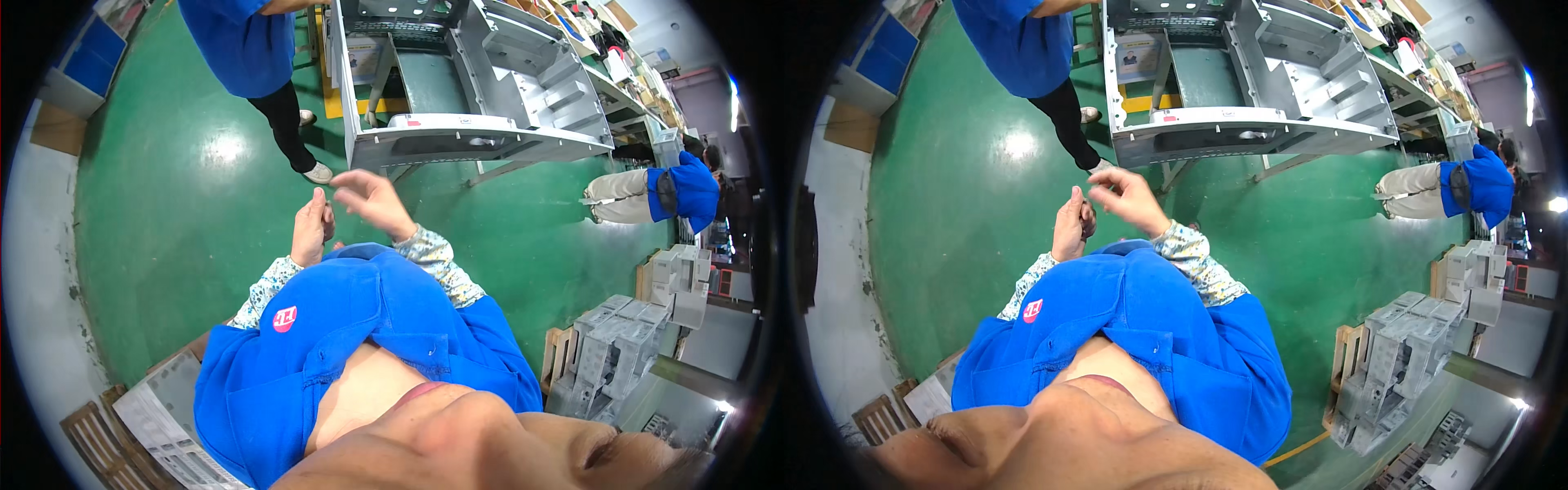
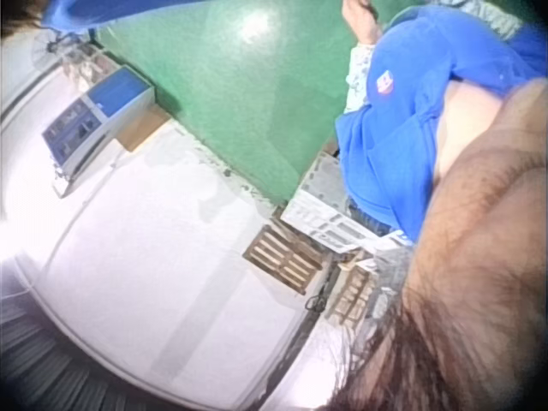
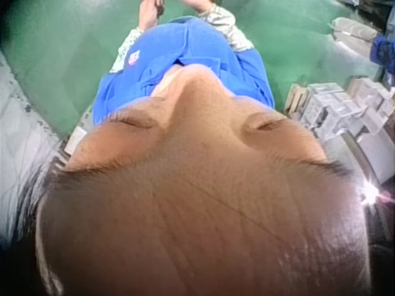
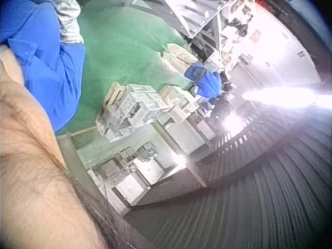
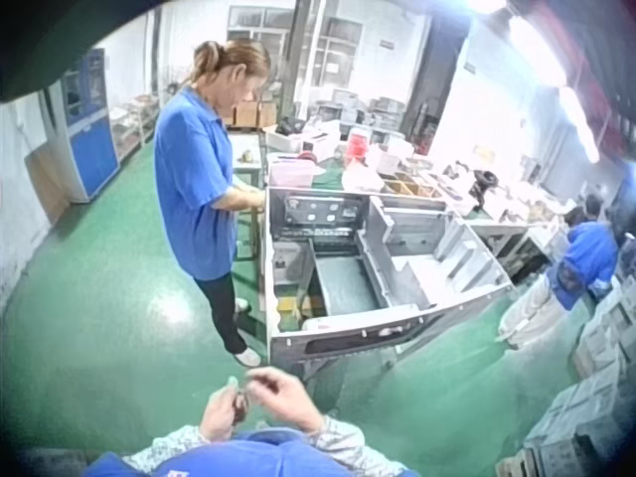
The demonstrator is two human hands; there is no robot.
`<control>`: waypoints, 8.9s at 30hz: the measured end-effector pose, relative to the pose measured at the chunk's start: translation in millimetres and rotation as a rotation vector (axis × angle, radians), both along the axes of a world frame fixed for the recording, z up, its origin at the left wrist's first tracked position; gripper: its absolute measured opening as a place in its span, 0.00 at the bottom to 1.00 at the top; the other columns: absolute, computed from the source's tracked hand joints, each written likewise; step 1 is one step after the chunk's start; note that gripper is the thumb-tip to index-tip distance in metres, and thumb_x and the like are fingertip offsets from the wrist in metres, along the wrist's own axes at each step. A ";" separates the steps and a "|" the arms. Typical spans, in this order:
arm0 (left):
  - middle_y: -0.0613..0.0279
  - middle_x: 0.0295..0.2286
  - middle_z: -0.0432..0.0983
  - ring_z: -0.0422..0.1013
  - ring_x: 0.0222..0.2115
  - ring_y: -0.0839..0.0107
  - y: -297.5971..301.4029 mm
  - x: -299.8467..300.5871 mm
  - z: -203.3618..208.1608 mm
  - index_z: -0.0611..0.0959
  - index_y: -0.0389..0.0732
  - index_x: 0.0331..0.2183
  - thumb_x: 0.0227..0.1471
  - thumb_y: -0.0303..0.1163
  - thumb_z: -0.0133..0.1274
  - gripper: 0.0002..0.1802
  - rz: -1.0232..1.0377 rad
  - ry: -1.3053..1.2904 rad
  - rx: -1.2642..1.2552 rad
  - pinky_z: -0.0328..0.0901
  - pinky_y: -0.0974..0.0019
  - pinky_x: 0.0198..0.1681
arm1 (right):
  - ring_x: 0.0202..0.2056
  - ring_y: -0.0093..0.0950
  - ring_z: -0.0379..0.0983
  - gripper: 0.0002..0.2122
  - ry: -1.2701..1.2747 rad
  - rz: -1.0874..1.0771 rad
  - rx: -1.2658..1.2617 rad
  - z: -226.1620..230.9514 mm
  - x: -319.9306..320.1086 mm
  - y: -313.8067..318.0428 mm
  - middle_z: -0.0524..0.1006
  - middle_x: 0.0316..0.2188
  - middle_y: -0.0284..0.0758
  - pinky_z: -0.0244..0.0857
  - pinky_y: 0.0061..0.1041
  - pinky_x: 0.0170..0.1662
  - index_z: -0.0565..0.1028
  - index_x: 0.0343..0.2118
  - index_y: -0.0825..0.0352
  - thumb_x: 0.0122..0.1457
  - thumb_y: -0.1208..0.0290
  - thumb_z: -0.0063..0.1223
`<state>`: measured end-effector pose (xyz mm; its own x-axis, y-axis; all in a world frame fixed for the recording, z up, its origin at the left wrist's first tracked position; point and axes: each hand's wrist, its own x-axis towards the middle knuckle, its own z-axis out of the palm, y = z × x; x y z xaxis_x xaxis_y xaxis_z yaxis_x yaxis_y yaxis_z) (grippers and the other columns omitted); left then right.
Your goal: Assembling metal components and inserting screws into an enclosure frame.
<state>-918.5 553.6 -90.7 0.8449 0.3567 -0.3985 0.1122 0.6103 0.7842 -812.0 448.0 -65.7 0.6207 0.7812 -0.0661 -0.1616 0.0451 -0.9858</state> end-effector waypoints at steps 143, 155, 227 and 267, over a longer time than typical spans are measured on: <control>0.75 0.14 0.59 0.54 0.15 0.85 -178.9 -7.7 -30.6 0.73 0.42 0.19 0.56 0.50 0.36 0.25 -0.495 0.155 0.305 0.49 0.79 0.18 | 0.21 0.27 0.72 0.06 -0.698 -0.078 -0.432 -17.1 -33.5 -213.8 0.75 0.21 0.35 0.65 0.24 0.26 0.75 0.26 0.66 0.48 0.70 0.53; 0.57 0.27 0.71 0.65 0.19 0.78 -67.4 -42.8 -36.0 0.68 0.35 0.36 0.58 0.32 0.37 0.10 -0.107 0.088 -0.209 0.59 0.77 0.19 | 0.17 0.18 0.67 0.07 0.175 -0.430 -0.271 -121.2 11.7 -58.2 0.73 0.18 0.32 0.61 0.18 0.21 0.73 0.26 0.73 0.50 0.73 0.50; 0.74 0.19 0.61 0.54 0.16 0.85 -125.5 106.9 -17.9 0.72 0.43 0.26 0.53 0.39 0.47 0.11 -0.645 -0.143 -0.277 0.52 0.80 0.19 | 0.28 0.17 0.68 0.04 0.252 -0.274 0.245 -43.0 46.3 -170.4 0.73 0.27 0.30 0.62 0.15 0.34 0.71 0.32 0.70 0.55 0.76 0.48; 0.52 0.37 0.71 0.70 0.35 0.71 -85.5 153.4 -20.9 0.68 0.31 0.41 0.54 0.24 0.40 0.11 -0.538 0.198 -0.062 0.65 0.73 0.37 | 0.22 0.27 0.74 0.07 -0.203 -1.159 -0.380 -97.5 189.1 -122.6 0.76 0.19 0.37 0.65 0.26 0.26 0.76 0.27 0.64 0.49 0.69 0.47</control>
